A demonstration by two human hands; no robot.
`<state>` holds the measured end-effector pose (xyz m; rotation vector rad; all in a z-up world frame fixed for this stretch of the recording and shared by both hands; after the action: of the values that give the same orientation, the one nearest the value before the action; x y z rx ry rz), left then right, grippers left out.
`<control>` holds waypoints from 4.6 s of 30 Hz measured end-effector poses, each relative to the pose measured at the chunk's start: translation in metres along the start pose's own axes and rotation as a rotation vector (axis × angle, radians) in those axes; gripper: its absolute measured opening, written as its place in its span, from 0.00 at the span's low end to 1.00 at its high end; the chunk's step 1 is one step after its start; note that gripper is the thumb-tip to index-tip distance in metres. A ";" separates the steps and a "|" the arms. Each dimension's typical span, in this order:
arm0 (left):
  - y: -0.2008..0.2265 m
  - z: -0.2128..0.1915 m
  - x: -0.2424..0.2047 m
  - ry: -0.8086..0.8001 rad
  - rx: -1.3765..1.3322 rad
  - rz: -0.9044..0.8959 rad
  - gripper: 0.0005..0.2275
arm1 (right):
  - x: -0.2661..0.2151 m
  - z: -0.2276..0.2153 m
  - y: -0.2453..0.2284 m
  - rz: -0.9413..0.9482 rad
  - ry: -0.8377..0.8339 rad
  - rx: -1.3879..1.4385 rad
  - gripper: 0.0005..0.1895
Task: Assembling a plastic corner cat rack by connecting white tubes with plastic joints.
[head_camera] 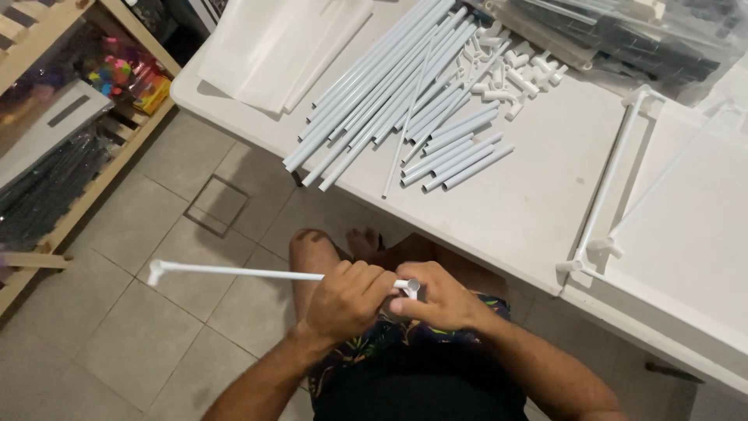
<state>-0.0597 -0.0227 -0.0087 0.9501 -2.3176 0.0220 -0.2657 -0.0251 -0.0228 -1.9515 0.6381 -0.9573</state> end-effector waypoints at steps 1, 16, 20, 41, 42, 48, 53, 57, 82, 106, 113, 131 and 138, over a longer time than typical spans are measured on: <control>-0.001 -0.007 0.008 0.058 0.055 0.053 0.12 | -0.003 0.000 0.004 0.146 -0.031 0.411 0.16; -0.121 -0.067 -0.071 -0.327 0.016 -0.888 0.17 | -0.061 -0.106 0.014 0.142 -0.202 -0.713 0.15; -0.085 -0.058 -0.067 -0.383 -0.099 -0.793 0.13 | -0.037 -0.159 0.014 0.257 -0.113 -0.795 0.18; 0.030 -0.054 0.074 0.332 -0.475 0.220 0.09 | 0.034 -0.009 -0.003 0.094 0.090 0.004 0.19; 0.008 -0.041 0.068 0.430 -0.403 -0.095 0.09 | 0.034 -0.007 -0.004 0.073 0.090 0.029 0.15; -0.003 -0.022 0.070 0.037 -1.027 -0.659 0.23 | 0.025 0.005 0.002 -0.025 -0.028 0.118 0.14; 0.002 -0.043 0.077 -0.013 -0.791 -0.434 0.07 | -0.015 -0.025 0.069 0.129 0.144 0.580 0.30; -0.001 -0.023 0.064 0.111 0.010 -0.072 0.06 | -0.021 -0.034 0.059 0.214 0.366 0.926 0.40; -0.016 -0.013 0.011 -0.540 -0.350 -0.311 0.17 | -0.009 -0.043 -0.010 -0.327 -0.210 -0.637 0.11; 0.009 -0.012 0.004 -0.579 -0.617 -0.700 0.31 | 0.020 -0.027 -0.013 -0.090 -0.168 -0.079 0.16; -0.050 0.023 -0.017 -0.493 -0.413 -0.482 0.11 | -0.068 -0.137 0.034 0.165 0.787 0.037 0.10; -0.164 0.140 0.116 0.021 -0.001 -0.278 0.23 | -0.150 -0.128 -0.006 0.464 0.839 -0.273 0.14; -0.094 0.103 0.093 0.004 -0.058 -0.381 0.17 | -0.191 -0.203 -0.009 0.818 0.877 -1.014 0.16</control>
<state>-0.1066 -0.1753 -0.0594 1.3420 -2.0854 -0.1988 -0.5399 0.0228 -0.0169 -1.5874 2.5707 -0.9710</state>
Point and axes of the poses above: each hand's wrist, its own x-axis towards the middle knuckle, its own z-axis out of the palm, y = z × x, the point moved 1 cm from there along x, towards the middle knuckle, and after that the axes turned 9 degrees about -z, right-handed, at the moved point
